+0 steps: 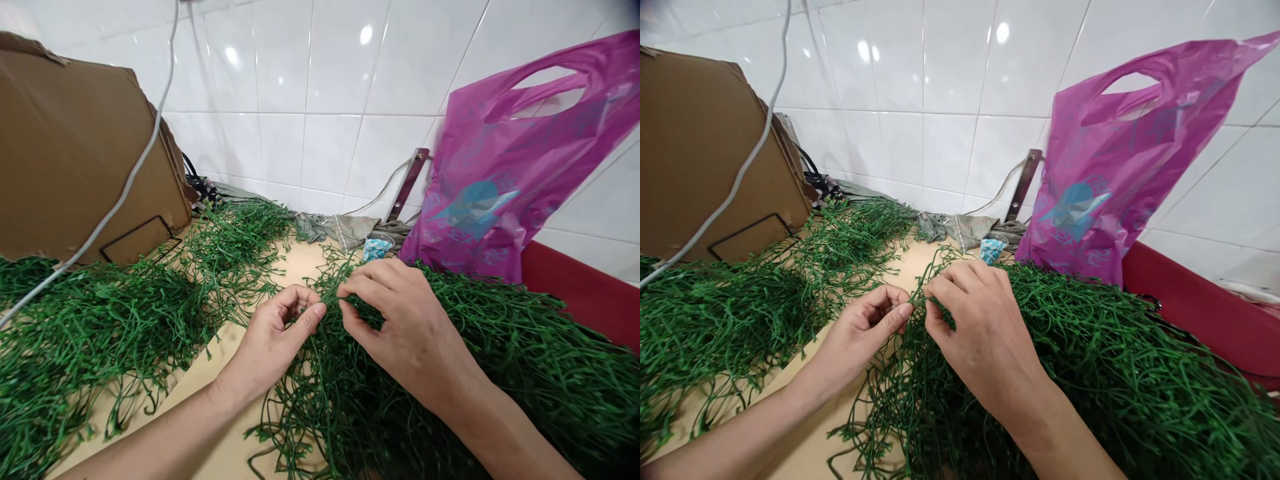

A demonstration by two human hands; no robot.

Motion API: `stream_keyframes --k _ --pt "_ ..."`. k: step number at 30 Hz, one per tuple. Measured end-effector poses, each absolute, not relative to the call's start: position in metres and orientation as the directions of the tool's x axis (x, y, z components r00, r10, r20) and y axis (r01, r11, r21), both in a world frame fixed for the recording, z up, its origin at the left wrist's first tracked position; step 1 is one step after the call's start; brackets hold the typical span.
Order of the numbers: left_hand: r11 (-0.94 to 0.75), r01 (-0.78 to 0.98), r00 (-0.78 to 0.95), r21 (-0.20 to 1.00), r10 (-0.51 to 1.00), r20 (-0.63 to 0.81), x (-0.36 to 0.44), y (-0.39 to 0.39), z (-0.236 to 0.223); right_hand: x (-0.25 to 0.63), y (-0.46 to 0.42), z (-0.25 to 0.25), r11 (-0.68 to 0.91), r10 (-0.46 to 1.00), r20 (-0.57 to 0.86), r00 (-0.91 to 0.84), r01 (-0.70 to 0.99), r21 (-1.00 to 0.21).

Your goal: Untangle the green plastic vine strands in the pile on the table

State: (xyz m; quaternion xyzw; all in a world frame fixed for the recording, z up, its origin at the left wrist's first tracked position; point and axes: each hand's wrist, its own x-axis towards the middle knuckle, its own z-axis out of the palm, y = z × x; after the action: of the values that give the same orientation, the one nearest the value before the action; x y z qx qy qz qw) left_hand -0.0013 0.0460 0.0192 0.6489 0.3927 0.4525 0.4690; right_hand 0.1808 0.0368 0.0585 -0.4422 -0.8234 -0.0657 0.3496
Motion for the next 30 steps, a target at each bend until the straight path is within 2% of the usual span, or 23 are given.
stream_keyframes --k 2,5,8,10,14,18,20,22,24,26,28,30 --pt "-0.252 0.102 0.3 0.962 0.93 0.212 -0.001 0.045 0.021 0.181 0.038 0.059 0.602 0.683 0.647 -0.338 0.763 -0.237" --pt "-0.232 0.118 0.315 0.966 0.931 0.185 0.0 0.043 0.024 0.178 0.039 0.057 0.557 0.744 0.634 -0.209 0.719 -0.416" --pt "-0.201 0.088 0.326 0.976 0.931 0.163 0.001 0.042 0.026 0.176 0.039 0.055 0.452 0.826 0.555 -0.098 0.703 -0.549" --pt "-0.189 0.065 0.333 0.98 0.93 0.158 0.002 0.041 0.027 0.175 0.038 0.054 0.411 0.843 0.534 -0.063 0.715 -0.565" --pt "-0.192 0.055 0.339 0.98 0.927 0.163 0.005 0.042 0.026 0.171 0.038 0.052 0.395 0.815 0.579 -0.03 0.759 -0.517" --pt "-0.191 0.036 0.349 0.981 0.922 0.167 0.008 0.043 0.025 0.17 0.042 0.049 0.346 0.862 0.507 0.0 0.73 -0.589" --pt "-0.183 0.015 0.364 0.983 0.917 0.165 0.008 0.041 0.026 0.181 0.044 0.054 0.317 0.861 0.509 0.021 0.76 -0.567" --pt "-0.17 -0.007 0.388 0.985 0.908 0.16 0.007 0.038 0.027 0.201 0.046 0.066 0.236 0.815 0.569 0.106 0.837 -0.494" --pt "-0.156 -0.034 0.389 0.987 0.908 0.157 0.006 0.036 0.027 0.223 0.045 0.081 0.042 0.696 0.66 0.284 0.901 -0.432" --pt "-0.145 -0.074 0.345 0.987 0.925 0.162 0.008 0.038 0.025 0.238 0.042 0.093 -0.055 0.633 0.694 0.343 0.914 -0.402" --pt "-0.132 -0.112 0.293 0.985 0.943 0.16 0.012 0.041 0.021 0.24 0.039 0.096 0.054 0.727 0.665 0.171 0.951 -0.304" --pt "-0.111 -0.133 0.267 0.985 0.953 0.143 0.016 0.044 0.016 0.231 0.036 0.09 0.213 0.755 0.655 -0.029 0.956 -0.202"
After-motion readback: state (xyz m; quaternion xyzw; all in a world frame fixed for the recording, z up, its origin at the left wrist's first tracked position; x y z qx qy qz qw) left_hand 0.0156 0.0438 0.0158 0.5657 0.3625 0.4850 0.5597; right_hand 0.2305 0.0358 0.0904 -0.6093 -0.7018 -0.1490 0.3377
